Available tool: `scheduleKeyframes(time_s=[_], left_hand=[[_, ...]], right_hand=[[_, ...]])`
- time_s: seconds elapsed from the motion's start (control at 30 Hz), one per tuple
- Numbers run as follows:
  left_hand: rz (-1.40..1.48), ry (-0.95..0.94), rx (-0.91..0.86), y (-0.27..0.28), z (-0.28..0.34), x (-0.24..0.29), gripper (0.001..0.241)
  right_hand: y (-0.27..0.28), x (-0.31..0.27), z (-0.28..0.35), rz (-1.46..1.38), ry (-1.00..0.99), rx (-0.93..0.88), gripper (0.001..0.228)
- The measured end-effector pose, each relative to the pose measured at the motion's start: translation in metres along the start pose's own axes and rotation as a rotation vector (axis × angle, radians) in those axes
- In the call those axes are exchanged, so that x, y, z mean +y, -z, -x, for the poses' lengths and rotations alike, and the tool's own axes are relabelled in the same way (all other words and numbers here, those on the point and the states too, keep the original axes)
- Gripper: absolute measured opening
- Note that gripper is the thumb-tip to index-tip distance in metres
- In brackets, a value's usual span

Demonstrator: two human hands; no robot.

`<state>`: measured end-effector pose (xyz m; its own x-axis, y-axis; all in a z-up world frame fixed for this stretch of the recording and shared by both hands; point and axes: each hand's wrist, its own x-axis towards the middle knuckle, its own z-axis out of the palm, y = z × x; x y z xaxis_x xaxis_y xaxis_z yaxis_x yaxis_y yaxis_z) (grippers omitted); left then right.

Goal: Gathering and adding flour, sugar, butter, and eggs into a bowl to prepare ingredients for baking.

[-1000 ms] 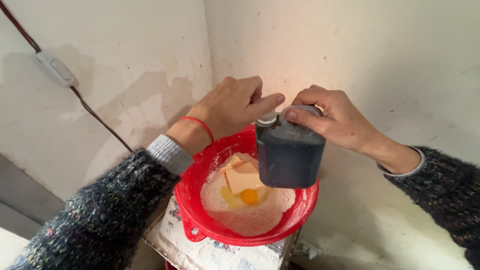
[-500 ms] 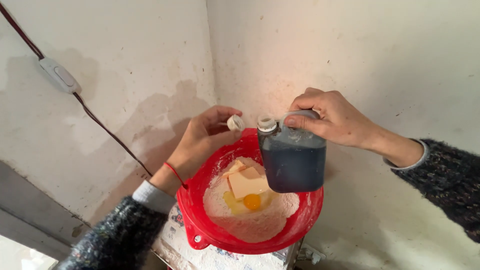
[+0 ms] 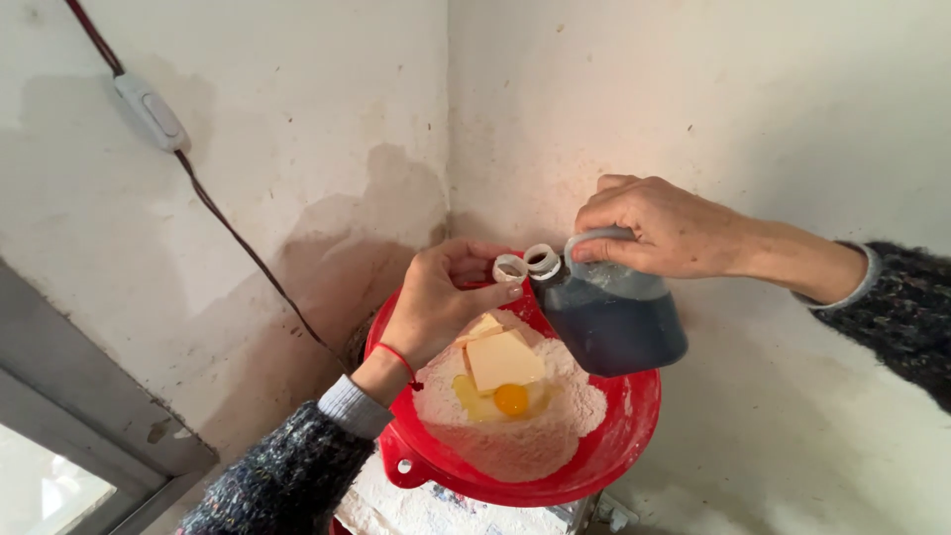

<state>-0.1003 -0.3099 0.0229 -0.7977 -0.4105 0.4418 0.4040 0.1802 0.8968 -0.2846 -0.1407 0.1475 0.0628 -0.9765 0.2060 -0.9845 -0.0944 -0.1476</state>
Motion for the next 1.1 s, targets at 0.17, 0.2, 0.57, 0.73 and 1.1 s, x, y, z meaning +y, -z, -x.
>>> scheduleKeyframes(time_s=[0.17, 0.2, 0.57, 0.73, 1.1], left_hand=[[-0.001, 0.05, 0.005, 0.001, 0.002, -0.007, 0.032], [0.0, 0.049, 0.008, 0.001, 0.003, -0.008, 0.032], [0.13, 0.055, -0.023, -0.007, 0.008, -0.008, 0.031], [0.132, 0.056, -0.03, -0.01, 0.008, -0.015, 0.03], [0.172, 0.082, -0.028, -0.014, 0.01, -0.018, 0.029]], right_hand=[[0.005, -0.01, -0.01, 0.1, -0.068, -0.137, 0.029], [0.005, -0.011, -0.011, 0.101, -0.065, -0.139, 0.029], [0.018, -0.026, -0.02, 0.223, 0.009, -0.32, 0.029], [0.021, -0.027, -0.02, 0.236, 0.003, -0.362, 0.031], [0.026, -0.031, -0.022, 0.293, 0.016, -0.418, 0.034]])
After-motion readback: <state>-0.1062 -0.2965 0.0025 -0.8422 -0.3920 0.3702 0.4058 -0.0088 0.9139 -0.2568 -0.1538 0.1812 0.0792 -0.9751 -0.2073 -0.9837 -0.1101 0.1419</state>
